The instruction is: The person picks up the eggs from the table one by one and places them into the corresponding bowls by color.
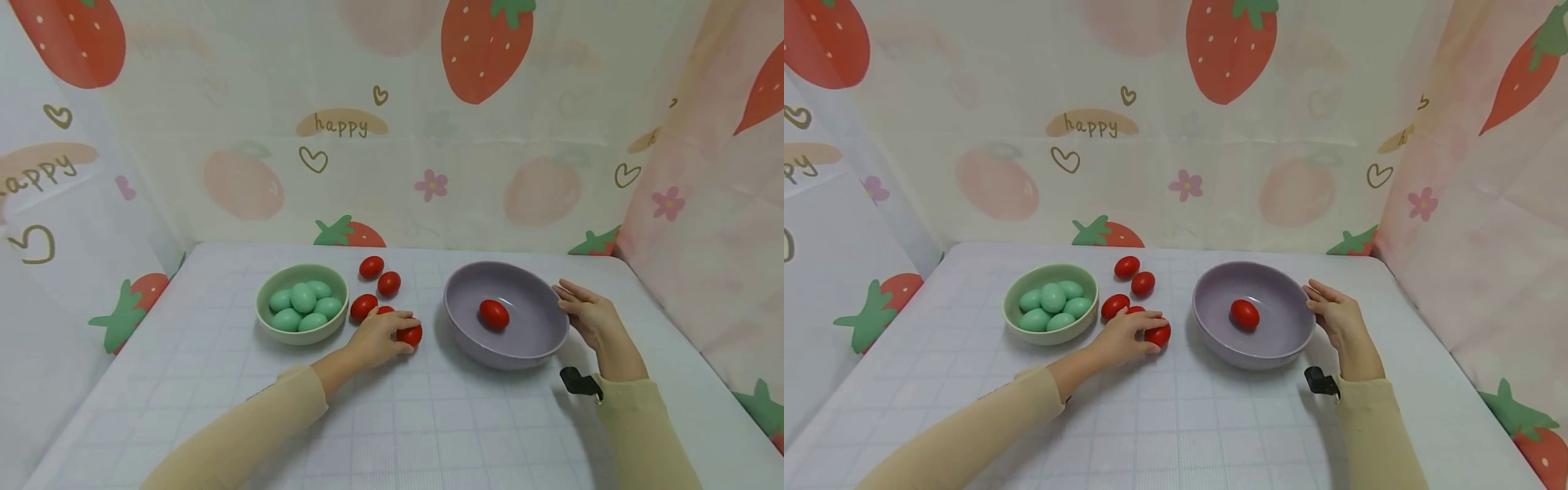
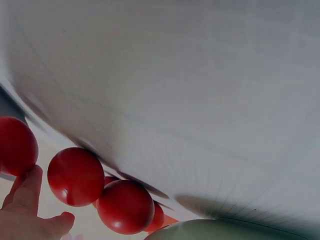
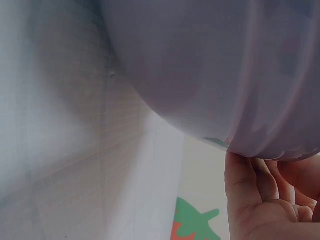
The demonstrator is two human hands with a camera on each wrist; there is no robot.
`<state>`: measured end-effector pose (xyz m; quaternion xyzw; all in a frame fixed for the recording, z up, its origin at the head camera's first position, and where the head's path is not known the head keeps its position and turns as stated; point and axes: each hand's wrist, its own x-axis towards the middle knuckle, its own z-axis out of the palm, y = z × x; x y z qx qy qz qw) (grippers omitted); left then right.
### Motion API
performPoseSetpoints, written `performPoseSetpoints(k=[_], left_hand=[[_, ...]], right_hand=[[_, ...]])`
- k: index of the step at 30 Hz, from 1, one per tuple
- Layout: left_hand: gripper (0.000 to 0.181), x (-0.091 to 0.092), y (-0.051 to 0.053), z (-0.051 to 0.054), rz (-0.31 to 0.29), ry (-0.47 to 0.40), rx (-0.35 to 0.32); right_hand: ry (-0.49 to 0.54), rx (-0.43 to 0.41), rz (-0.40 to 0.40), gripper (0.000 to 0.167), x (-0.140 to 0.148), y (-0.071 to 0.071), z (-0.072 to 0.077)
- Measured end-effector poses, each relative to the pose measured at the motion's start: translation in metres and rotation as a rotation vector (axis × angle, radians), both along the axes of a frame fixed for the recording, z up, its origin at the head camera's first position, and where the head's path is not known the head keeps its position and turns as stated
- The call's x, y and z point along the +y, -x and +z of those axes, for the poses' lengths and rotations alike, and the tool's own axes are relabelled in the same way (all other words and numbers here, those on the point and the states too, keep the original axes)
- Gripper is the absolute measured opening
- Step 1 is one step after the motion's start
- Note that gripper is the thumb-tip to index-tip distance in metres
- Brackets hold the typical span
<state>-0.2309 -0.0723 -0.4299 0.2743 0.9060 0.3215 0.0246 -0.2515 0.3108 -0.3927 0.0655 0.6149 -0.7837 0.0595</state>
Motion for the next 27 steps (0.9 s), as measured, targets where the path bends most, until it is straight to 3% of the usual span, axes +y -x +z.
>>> performPoseSetpoints(k=[13,27], left_hand=[[0.047,0.005,-0.002,0.013,0.057,-0.092,-0.009],[0.050,0.014,-0.007,0.032,0.094,-0.199,-0.105]], right_hand=[[-0.009,0.007,0.010,0.047,0.000,0.000,0.000],[-0.019,-0.006,0.004,0.043,0.001,0.000,0.001]])
